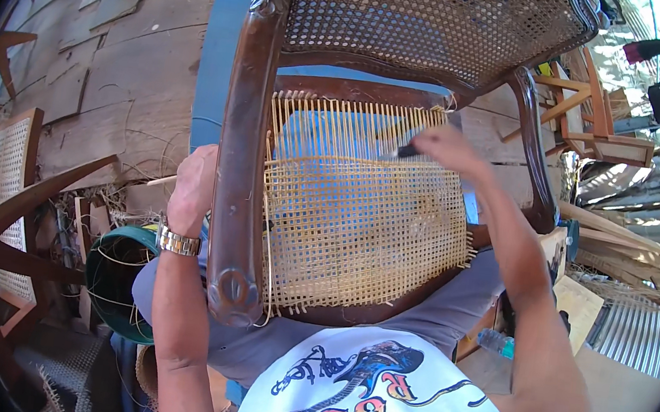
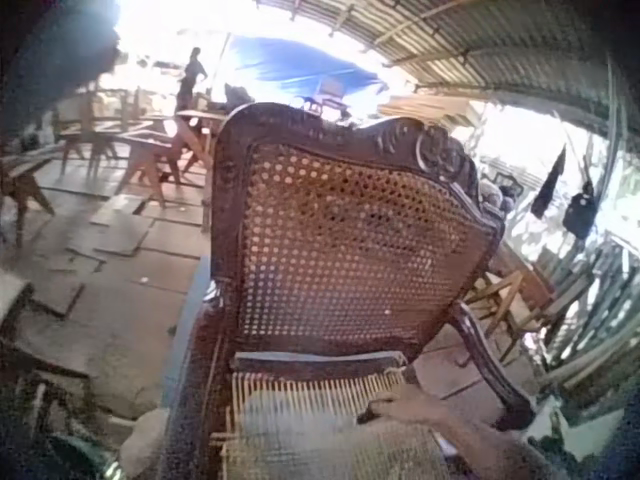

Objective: Weaving the seat of a wooden chair using cane or rattan strips.

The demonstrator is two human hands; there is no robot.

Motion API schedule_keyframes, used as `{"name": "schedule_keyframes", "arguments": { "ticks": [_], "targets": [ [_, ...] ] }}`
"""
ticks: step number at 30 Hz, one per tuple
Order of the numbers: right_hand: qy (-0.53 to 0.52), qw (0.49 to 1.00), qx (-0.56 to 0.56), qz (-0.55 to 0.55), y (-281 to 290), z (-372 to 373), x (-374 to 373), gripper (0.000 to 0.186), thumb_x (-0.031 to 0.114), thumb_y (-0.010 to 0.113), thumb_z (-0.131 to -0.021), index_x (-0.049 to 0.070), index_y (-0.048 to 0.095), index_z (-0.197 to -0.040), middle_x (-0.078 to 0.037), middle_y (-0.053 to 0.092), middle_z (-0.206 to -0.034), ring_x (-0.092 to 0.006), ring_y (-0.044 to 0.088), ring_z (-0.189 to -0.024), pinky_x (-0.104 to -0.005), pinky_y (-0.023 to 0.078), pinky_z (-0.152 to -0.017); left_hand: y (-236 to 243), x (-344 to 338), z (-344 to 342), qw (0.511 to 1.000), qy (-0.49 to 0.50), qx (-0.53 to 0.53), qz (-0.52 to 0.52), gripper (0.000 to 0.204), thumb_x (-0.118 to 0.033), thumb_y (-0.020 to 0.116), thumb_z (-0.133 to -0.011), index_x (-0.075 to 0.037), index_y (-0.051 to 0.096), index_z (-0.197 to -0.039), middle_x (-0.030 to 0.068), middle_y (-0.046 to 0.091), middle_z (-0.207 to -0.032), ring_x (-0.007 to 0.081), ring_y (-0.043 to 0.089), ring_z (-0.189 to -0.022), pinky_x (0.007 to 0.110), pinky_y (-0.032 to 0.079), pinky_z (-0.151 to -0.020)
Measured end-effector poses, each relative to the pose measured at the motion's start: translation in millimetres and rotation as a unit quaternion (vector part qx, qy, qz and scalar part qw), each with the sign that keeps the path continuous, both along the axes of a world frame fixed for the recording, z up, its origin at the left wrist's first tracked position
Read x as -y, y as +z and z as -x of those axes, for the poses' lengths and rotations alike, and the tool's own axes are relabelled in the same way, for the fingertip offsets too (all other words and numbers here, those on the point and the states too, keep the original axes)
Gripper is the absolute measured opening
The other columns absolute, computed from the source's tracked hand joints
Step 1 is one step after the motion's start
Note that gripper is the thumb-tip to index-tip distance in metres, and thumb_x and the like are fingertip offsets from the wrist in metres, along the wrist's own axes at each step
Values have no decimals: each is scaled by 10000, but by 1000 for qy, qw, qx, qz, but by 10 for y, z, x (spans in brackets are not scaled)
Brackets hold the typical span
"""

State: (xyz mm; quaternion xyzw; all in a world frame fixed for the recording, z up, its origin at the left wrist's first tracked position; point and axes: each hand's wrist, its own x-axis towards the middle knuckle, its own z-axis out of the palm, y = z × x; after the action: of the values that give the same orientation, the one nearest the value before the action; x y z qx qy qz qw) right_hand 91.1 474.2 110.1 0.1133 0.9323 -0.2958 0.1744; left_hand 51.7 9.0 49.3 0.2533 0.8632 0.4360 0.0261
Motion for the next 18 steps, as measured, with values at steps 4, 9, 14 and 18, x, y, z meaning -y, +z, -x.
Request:
{"name": "schedule_keyframes", "arguments": {
  "ticks": [4, 9, 14, 18],
  "targets": [
    [11, 992, -122, 32, -33, 25, 98, 294, 241, 668, -956, 23, 792, -1109, -50, 722, -790, -115, 620, -689, -334, 492, -664, -108, 52, 20, 999, -29, 8, 17, 187, -197, 684, -924, -34, 721, -1010, 186, 709, -924, 407, 673, -876, 485, 541, -742],
    [-48, 999, -19, -4, -19, 31, 263, 360, 270, 600, -1029, 20, 761, -1231, -87, 746, -892, -144, 651, -732, -325, 531, -726, -153, 98, -50, 992, -43, -84, 86, 287, -280, 765, -954, -151, 779, -1210, 109, 726, -1052, 310, 658, -935, 432, 533, -842],
    [90, 970, 183, 132, -8, 19, 433, 382, 290, 600, -1041, -6, 759, -1223, -13, 698, -814, -104, 618, -750, -325, 503, -702, -148, 89, -65, 995, -25, -31, 89, 306, -274, 756, -959, -188, 782, -1252, 111, 736, -1087, 306, 672, -976, 435, 535, -863],
    [-96, 974, -151, 140, -24, 69, 588, 389, 324, 632, -1045, 13, 753, -1245, -12, 694, -816, -118, 607, -721, -340, 505, -714, -88, 64, -39, 997, -50, 4, 61, 250, -247, 724, -970, -164, 763, -1203, 130, 734, -1079, 321, 680, -966, 439, 534, -841]
  ]
}}
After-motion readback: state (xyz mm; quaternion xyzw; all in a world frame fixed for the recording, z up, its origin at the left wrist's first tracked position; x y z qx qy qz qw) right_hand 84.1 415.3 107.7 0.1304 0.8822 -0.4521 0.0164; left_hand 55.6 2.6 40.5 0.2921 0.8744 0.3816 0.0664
